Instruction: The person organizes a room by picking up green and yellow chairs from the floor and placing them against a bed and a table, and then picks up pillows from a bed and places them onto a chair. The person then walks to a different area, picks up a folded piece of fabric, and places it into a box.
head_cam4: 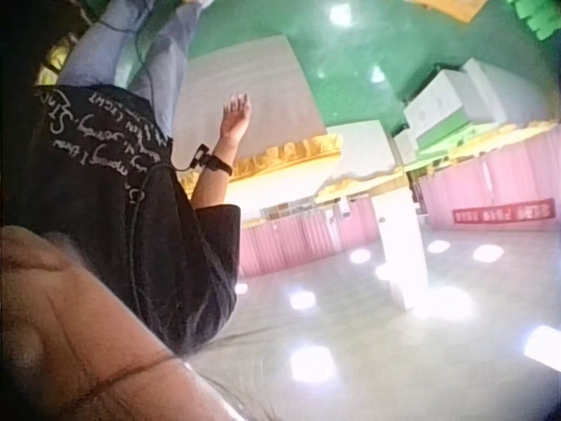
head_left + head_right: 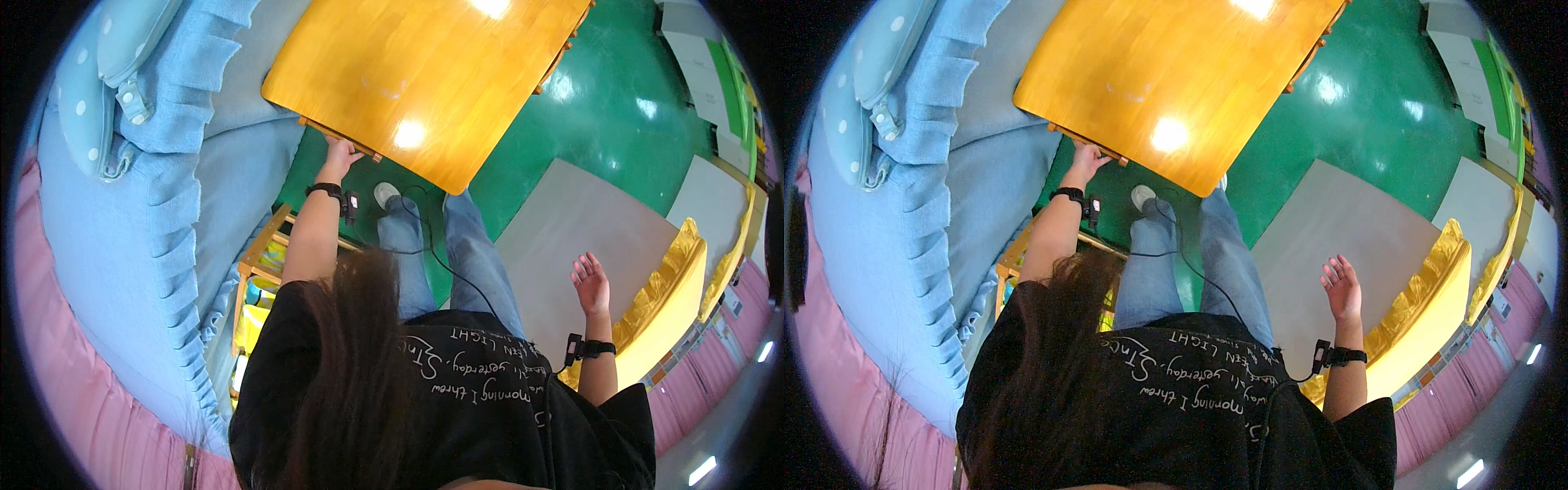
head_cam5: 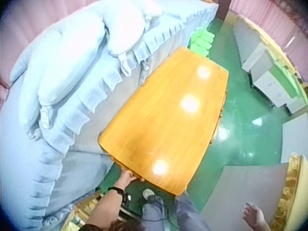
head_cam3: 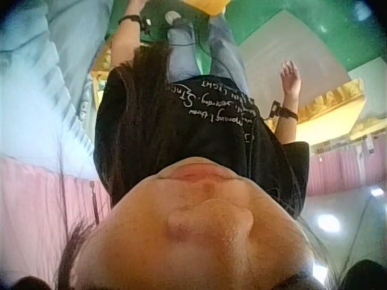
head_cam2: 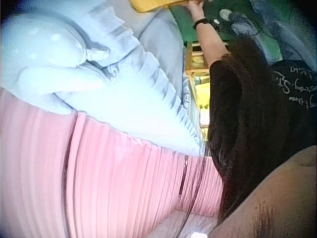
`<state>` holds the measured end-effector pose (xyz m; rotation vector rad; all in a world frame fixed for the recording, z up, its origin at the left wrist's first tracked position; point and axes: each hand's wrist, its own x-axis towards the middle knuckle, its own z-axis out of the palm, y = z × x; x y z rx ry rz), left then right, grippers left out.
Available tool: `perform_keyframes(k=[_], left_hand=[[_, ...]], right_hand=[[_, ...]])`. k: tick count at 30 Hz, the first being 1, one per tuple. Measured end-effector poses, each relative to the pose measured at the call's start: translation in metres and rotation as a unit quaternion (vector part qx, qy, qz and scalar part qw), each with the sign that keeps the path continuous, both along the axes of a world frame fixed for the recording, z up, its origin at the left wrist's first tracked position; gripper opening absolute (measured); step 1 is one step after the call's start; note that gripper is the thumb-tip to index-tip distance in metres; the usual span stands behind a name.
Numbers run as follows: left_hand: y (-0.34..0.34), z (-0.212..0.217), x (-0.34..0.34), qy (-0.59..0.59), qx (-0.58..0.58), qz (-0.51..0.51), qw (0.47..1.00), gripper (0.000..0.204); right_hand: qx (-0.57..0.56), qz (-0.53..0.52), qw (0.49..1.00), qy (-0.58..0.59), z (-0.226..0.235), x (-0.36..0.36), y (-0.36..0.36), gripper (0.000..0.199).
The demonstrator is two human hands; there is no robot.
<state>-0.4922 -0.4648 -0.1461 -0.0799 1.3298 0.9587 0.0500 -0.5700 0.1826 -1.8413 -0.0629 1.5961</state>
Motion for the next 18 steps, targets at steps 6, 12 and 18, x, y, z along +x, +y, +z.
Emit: perform_keyframes(k=[6, 12, 18], left_hand=[[-0.006, 0.000, -0.010, 0.142, -0.093, -0.045, 0.985, 0.068], [-0.042, 0.103, 0.059, 0.077, -0.100, -0.155, 0.980, 0.040], [-0.083, 0.194, 0.078, 0.019, 0.017, -0.146, 0.989, 0.023]], right_hand=[[0.031, -0.014, 0.999, 0.020, -0.005, 0.002, 0.000, 0.040], [0.074, -0.053, 0.996, 0.024, 0.013, 0.010, -0.019, 0.039], [0.134, -0.103, 0.985, 0.033, 0.043, 0.015, -0.031, 0.032]])
